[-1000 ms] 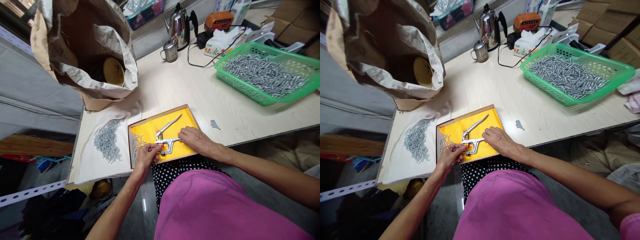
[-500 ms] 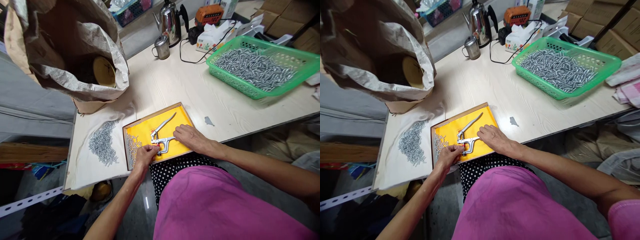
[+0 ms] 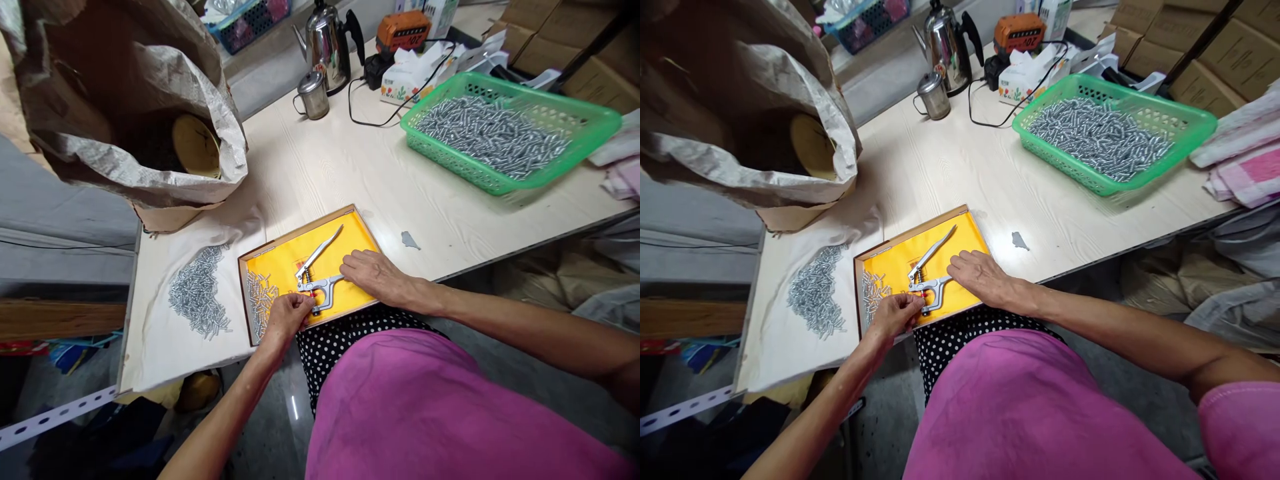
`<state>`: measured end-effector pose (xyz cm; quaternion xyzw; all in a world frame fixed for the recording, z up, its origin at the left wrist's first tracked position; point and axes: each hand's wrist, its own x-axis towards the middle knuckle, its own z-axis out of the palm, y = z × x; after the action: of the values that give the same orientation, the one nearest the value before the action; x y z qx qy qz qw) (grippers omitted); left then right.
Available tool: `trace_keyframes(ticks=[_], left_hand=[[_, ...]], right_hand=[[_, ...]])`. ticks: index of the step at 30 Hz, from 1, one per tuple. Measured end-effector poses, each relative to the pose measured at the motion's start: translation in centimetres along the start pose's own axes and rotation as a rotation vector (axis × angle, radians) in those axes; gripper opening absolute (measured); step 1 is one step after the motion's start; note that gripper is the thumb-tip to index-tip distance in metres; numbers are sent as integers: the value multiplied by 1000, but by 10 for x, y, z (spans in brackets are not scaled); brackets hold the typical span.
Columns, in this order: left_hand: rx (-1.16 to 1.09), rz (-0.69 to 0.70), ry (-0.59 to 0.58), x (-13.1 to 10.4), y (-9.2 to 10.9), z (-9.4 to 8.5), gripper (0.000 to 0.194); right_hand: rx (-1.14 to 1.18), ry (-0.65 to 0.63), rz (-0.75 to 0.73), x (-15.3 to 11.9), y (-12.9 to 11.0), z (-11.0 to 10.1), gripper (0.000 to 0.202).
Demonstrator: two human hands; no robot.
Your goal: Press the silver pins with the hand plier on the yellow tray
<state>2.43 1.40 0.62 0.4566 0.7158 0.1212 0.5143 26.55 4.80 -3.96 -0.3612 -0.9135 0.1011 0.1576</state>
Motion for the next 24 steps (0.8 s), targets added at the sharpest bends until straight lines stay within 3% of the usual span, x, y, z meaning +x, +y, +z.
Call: trace_keyframes(ticks=[4, 6, 15, 21, 24], left_hand=[[-2, -4, -16, 0, 0, -1, 44], [-6, 0, -16, -1, -1, -1, 48], [93, 45, -37, -1, -9, 1, 50], [80, 68, -2, 2, -19, 3, 48], [64, 62, 2, 2, -21, 4, 47]], right_hand=[[35, -107, 6, 19, 10, -14, 18], [-10, -90, 18, 35, 16, -18, 17], [-259, -92, -110, 92, 38, -7, 22], [-164, -106, -40, 79, 36, -10, 24], [-61, -149, -91, 60, 38, -12, 63]])
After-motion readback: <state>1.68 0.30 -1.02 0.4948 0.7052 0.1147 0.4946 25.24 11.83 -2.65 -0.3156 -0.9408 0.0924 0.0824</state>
